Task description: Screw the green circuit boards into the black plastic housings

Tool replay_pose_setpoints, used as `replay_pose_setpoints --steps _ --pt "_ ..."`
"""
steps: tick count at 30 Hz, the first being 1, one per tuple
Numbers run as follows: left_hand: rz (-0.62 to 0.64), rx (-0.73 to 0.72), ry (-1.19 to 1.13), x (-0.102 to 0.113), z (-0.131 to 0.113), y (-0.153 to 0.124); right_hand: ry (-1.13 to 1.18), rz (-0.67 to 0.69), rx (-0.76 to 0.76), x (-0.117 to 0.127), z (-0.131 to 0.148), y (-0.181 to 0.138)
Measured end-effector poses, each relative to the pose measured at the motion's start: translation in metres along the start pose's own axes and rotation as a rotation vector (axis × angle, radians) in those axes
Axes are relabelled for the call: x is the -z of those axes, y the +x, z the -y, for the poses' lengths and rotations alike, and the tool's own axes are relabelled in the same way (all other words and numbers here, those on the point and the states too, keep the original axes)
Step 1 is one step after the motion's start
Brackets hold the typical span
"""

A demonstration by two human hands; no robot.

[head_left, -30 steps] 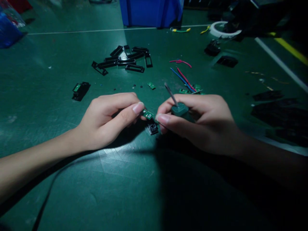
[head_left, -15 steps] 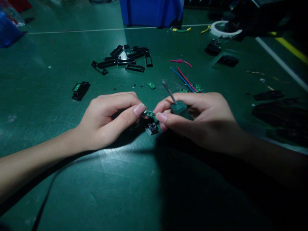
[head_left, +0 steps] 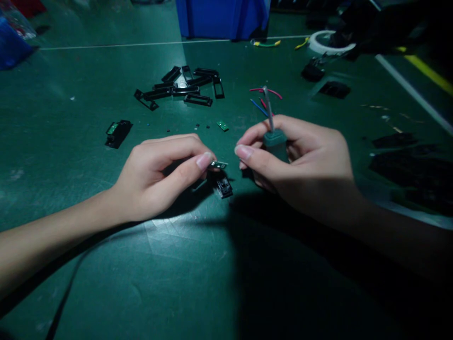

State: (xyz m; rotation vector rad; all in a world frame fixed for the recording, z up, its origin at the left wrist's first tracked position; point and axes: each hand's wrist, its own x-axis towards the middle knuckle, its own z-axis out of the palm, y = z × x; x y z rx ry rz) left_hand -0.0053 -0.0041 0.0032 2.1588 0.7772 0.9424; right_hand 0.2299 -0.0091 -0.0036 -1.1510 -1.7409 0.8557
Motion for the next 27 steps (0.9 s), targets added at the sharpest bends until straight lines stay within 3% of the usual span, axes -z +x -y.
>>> replay_pose_setpoints --steps 5,16,27 --pt "-0.034 0.029 0.026 -0.0007 -0.0011 0.0 -0.102 -0.065 0.061 -0.0024 -0.0017 0.0004" --pt "-0.019 -0.02 0.167 -0.0006 -0.0023 0.0005 -0.102 0.156 0.078 0.0044 0.0051 0.0" --pt "0.027 -0.144 0.239 -0.0023 -0.0004 -0.0009 -0.063 0.237 0.067 0.0073 0.0063 0.0014"
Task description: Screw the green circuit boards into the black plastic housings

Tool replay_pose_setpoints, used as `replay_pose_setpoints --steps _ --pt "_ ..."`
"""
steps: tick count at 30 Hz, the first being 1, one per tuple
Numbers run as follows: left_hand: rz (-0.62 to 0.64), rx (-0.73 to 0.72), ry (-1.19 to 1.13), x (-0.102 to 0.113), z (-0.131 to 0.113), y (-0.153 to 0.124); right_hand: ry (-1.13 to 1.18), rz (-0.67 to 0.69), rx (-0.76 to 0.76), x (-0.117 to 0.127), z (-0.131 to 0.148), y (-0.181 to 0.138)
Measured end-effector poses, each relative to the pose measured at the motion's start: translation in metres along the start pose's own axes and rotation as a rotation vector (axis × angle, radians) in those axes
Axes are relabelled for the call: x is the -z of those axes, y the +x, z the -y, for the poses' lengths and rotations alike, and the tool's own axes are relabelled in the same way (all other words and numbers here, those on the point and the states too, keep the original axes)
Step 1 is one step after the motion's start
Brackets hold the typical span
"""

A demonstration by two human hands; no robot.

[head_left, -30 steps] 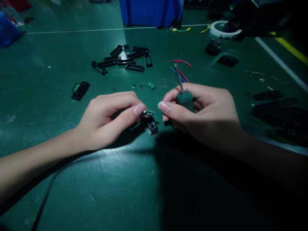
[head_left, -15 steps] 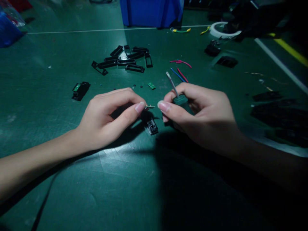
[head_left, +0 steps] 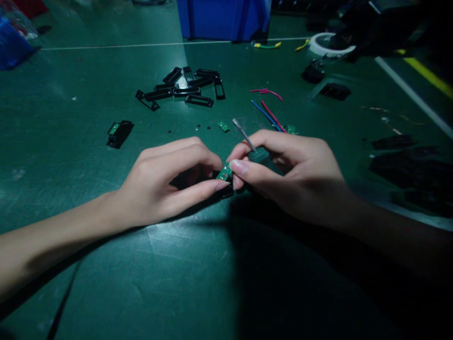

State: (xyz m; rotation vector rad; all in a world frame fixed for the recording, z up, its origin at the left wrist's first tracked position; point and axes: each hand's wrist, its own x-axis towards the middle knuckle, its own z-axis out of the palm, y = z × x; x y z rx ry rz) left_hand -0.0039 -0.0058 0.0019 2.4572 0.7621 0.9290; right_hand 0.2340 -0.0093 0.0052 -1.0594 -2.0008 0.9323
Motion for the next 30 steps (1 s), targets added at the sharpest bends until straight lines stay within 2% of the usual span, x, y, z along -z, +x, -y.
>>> replay_pose_setpoints --steps 12,22,26,30 --pt "-0.016 -0.023 0.031 0.001 0.001 -0.002 0.056 0.119 0.008 0.005 -0.001 0.0" --pt "-0.022 -0.004 0.046 0.001 0.0 -0.002 0.029 0.14 0.045 0.006 -0.002 0.001" --pt "-0.057 0.042 0.087 0.0 0.001 -0.002 0.044 0.133 0.055 0.006 -0.005 0.001" --pt "-0.113 0.026 0.084 -0.001 0.001 -0.001 0.092 0.159 0.064 0.008 -0.011 0.001"
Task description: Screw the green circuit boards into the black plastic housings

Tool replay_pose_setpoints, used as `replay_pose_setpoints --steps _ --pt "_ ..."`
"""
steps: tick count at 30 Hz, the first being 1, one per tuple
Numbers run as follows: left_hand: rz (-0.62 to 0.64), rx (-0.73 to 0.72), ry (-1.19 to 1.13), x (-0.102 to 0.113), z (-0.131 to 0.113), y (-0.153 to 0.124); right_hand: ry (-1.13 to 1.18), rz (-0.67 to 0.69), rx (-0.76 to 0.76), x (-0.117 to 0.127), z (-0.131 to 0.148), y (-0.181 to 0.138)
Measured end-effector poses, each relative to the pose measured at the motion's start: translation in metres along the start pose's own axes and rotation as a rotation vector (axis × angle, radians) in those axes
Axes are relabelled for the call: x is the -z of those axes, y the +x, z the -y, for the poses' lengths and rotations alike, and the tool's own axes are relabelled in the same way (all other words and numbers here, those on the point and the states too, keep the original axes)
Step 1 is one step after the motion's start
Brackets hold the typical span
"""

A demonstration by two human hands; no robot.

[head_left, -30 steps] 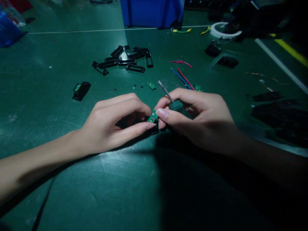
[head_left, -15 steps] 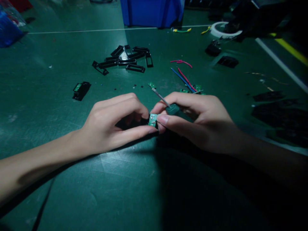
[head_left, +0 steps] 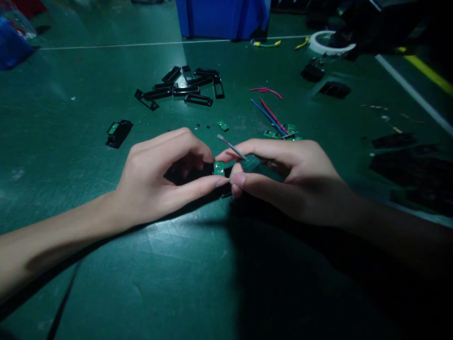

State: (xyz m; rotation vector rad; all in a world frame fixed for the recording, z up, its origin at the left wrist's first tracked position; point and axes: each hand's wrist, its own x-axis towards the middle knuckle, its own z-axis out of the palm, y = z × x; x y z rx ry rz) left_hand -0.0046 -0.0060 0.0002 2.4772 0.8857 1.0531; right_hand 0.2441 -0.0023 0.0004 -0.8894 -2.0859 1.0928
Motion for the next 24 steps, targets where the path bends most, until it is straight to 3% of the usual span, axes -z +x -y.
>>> replay_pose_setpoints --steps 6,12,16,24 --pt "0.006 0.085 0.06 0.0 -0.0021 0.0001 0.026 0.018 0.004 0.0018 -0.0027 -0.0018" --pt "-0.044 0.052 0.094 -0.0011 -0.0005 0.0004 0.008 0.024 -0.004 0.001 -0.0005 -0.0025" --pt "-0.003 0.134 0.145 -0.0009 -0.0022 0.0 -0.046 0.014 -0.003 0.0001 0.0011 -0.0023" --pt "-0.003 0.151 0.095 0.0006 -0.004 0.0 -0.089 -0.024 -0.02 -0.0021 0.003 -0.0027"
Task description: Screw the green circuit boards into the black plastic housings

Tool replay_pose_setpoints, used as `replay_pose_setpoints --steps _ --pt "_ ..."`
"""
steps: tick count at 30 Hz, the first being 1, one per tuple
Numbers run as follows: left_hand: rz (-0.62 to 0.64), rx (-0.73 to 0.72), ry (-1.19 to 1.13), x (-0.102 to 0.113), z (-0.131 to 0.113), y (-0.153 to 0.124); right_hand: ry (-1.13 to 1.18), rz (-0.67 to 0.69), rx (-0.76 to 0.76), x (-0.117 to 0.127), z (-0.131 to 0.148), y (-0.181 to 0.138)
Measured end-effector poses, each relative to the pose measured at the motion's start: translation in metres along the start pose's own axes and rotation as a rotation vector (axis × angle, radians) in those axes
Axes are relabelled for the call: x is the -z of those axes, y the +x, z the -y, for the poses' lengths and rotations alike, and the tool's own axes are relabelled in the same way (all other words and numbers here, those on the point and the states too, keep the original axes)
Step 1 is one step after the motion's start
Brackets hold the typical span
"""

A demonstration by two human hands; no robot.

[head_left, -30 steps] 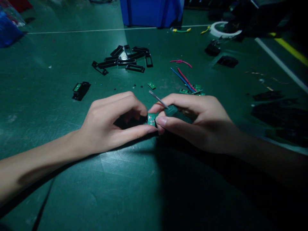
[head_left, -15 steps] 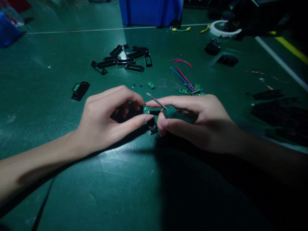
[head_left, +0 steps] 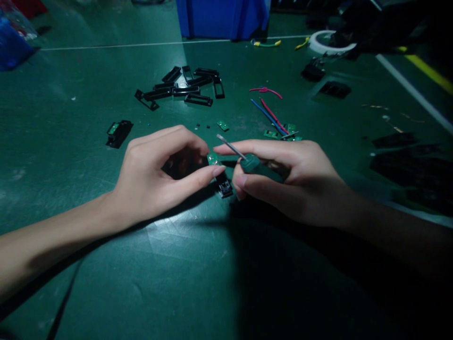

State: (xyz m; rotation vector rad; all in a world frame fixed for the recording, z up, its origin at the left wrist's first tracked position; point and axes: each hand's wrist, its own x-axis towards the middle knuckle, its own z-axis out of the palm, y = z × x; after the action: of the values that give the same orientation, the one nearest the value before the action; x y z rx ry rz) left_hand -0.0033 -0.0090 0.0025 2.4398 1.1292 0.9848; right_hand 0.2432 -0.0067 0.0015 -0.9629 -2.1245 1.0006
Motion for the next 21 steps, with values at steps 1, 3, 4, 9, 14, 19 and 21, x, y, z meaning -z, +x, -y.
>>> replay_pose_setpoints --steps 1,3,4,9,14,19,21 --pt "0.001 -0.002 -0.004 0.0 0.0 0.0 -0.002 -0.018 -0.013 -0.001 0.0 0.0" --pt "0.012 -0.024 -0.013 0.001 0.0 0.0 -0.027 -0.083 -0.053 -0.005 0.002 0.002" --pt "0.02 -0.042 -0.018 0.001 0.0 0.0 -0.045 -0.127 -0.085 -0.007 0.003 0.003" --pt "0.044 -0.119 -0.049 0.0 0.002 0.001 -0.093 -0.192 -0.162 -0.009 0.007 0.005" --pt "0.047 -0.112 -0.056 0.0 0.001 0.002 -0.192 0.084 -0.002 0.008 0.004 0.004" --pt "0.052 -0.114 -0.058 0.0 0.0 0.001 -0.186 0.19 -0.025 0.014 0.0 0.008" --pt "0.076 -0.112 -0.064 0.0 0.001 0.001 -0.153 0.197 -0.019 0.012 0.0 0.008"
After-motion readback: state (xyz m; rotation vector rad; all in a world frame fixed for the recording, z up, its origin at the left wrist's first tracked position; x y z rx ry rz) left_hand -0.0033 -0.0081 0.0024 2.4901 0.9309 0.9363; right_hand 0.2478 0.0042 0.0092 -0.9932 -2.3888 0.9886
